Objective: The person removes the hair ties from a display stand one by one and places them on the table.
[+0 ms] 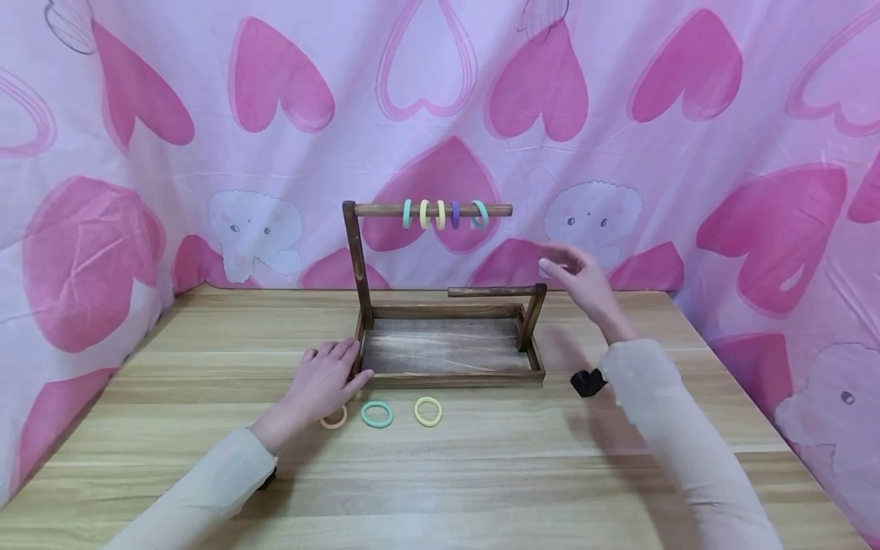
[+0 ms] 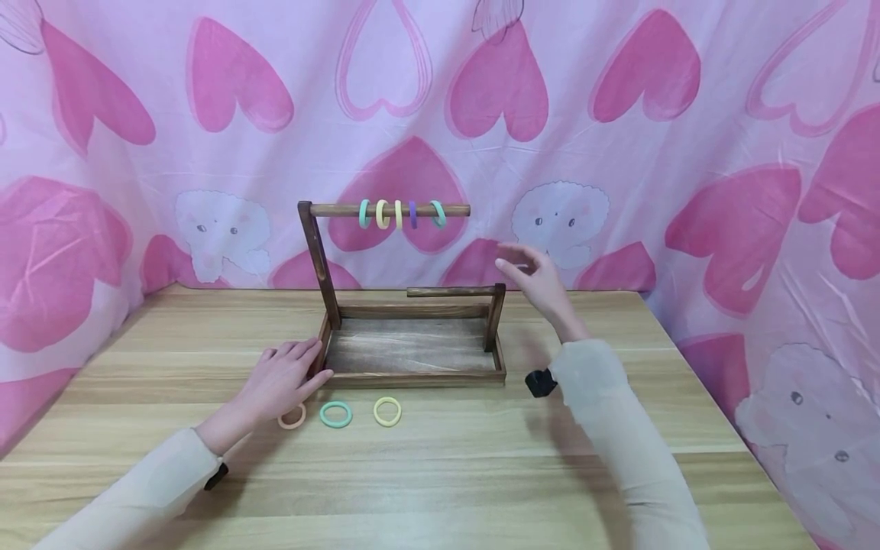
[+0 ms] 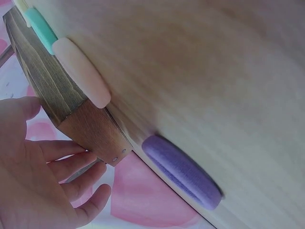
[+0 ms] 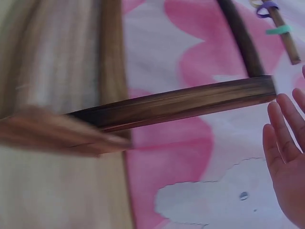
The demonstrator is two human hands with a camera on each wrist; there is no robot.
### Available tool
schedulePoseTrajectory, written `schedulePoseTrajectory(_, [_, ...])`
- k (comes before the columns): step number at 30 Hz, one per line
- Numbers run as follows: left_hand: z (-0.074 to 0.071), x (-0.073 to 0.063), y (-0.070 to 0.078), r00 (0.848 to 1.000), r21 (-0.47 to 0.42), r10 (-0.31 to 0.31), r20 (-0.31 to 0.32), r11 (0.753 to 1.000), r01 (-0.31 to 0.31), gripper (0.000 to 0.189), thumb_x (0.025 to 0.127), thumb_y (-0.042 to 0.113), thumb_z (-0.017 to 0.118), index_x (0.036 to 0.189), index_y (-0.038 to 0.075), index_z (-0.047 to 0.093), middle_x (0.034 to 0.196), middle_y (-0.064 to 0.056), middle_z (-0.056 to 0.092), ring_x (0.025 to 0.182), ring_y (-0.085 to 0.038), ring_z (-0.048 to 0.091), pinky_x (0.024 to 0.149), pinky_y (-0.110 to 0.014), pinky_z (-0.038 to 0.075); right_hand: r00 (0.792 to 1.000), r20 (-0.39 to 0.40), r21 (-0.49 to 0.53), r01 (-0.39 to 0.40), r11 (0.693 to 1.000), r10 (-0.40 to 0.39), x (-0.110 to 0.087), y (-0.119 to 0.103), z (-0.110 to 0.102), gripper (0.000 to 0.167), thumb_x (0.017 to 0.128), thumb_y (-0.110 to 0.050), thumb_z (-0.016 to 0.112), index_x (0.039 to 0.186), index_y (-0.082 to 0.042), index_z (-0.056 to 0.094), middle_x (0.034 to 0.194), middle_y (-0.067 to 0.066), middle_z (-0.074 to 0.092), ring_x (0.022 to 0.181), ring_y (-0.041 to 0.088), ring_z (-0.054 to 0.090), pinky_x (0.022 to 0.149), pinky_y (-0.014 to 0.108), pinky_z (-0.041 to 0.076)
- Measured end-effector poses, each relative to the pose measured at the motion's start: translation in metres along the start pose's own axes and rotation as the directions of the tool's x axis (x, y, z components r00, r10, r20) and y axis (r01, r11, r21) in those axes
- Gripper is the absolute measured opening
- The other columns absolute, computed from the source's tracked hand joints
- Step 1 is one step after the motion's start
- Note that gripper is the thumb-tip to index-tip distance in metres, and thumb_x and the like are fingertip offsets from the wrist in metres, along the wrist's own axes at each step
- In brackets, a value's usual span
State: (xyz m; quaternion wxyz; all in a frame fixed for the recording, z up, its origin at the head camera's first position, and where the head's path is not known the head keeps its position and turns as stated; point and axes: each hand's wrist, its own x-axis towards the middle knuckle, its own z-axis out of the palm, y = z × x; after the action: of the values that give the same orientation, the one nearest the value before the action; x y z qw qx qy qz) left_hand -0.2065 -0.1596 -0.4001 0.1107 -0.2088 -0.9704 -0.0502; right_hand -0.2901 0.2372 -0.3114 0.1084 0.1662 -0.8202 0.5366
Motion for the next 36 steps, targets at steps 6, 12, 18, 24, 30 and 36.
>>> schedulePoseTrajectory(6, [0.0, 0.0, 0.0, 1.0, -0.003, -0.002, 0.005, 1.0, 0.002, 0.059, 0.087, 0.044, 0.048, 0.123, -0.003, 0.049, 0.125, -0.017, 0.046, 0.11, -0.035, 0.042, 0.08, -0.049, 0.033, 0.995, 0.04, 0.056, 0.09, 0.994, -0.093, 0.026, -0.028, -0.004, 0.048, 0.084, -0.02, 0.061, 0.126, -0.002, 0.045, 0.122, 0.012, 0.049, 0.109, 0.024, 0.045, 0.091, 0.034, 0.034])
schedulePoseTrajectory(12, [0.0, 0.0, 0.0, 1.0, 0.0, -0.006, 0.006, 1.0, 0.006, 0.06, 0.087, 0.045, 0.048, 0.123, -0.002, 0.049, 0.125, -0.017, 0.047, 0.11, -0.035, 0.042, 0.08, -0.048, 0.033, 0.989, 0.12, -0.004, 0.082, 0.997, -0.081, 0.043, -0.06, 0.005, 0.051, 0.082, -0.014, 0.062, 0.129, -0.007, 0.044, 0.128, 0.01, 0.043, 0.11, 0.026, 0.044, 0.09, 0.037, 0.034])
schedulePoseTrajectory(18, [0.0, 0.001, 0.0, 1.0, 0.002, -0.002, 0.001, 1.0, 0.002, 0.06, 0.086, 0.046, 0.048, 0.122, -0.002, 0.05, 0.124, -0.017, 0.047, 0.11, -0.034, 0.042, 0.079, -0.048, 0.034, 0.975, 0.22, -0.036, 0.052, 0.998, -0.043, 0.057, -0.068, 0.012, 0.055, 0.082, -0.018, 0.063, 0.132, -0.011, 0.041, 0.128, 0.007, 0.043, 0.114, 0.023, 0.039, 0.092, 0.038, 0.03])
schedulePoseTrajectory(24, [0.0, 0.001, 0.0, 1.0, -0.002, -0.001, -0.004, 1.0, 0.001, 0.06, 0.086, 0.045, 0.049, 0.123, -0.002, 0.05, 0.124, -0.017, 0.047, 0.11, -0.034, 0.042, 0.079, -0.048, 0.034, 0.965, 0.262, -0.027, -0.011, 1.0, 0.017, 0.057, -0.086, 0.019, 0.054, 0.082, -0.013, 0.062, 0.132, -0.007, 0.041, 0.126, 0.01, 0.043, 0.108, 0.026, 0.043, 0.09, 0.038, 0.033])
schedulePoseTrajectory(30, [-0.001, 0.001, 0.001, 1.0, -0.002, -0.003, 0.0, 1.0, 0.003, 0.06, 0.086, 0.045, 0.048, 0.123, -0.002, 0.049, 0.124, -0.017, 0.047, 0.11, -0.034, 0.042, 0.079, -0.048, 0.033, 0.946, 0.318, -0.023, -0.058, 0.998, 0.062, 0.065, -0.094, 0.021, 0.056, 0.083, -0.016, 0.062, 0.133, -0.01, 0.039, 0.127, 0.007, 0.044, 0.113, 0.021, 0.041, 0.093, 0.035, 0.031])
schedulePoseTrajectory(36, [-0.001, 0.001, 0.001, 1.0, -0.008, -0.01, 0.01, 1.0, 0.01, 0.06, 0.086, 0.045, 0.049, 0.123, -0.002, 0.049, 0.125, -0.017, 0.047, 0.11, -0.034, 0.042, 0.079, -0.048, 0.033, 0.919, 0.378, -0.051, -0.102, 0.993, 0.114, 0.073, -0.098, 0.023, 0.056, 0.082, -0.014, 0.063, 0.132, -0.014, 0.04, 0.123, 0.006, 0.047, 0.112, 0.017, 0.041, 0.094, 0.035, 0.029])
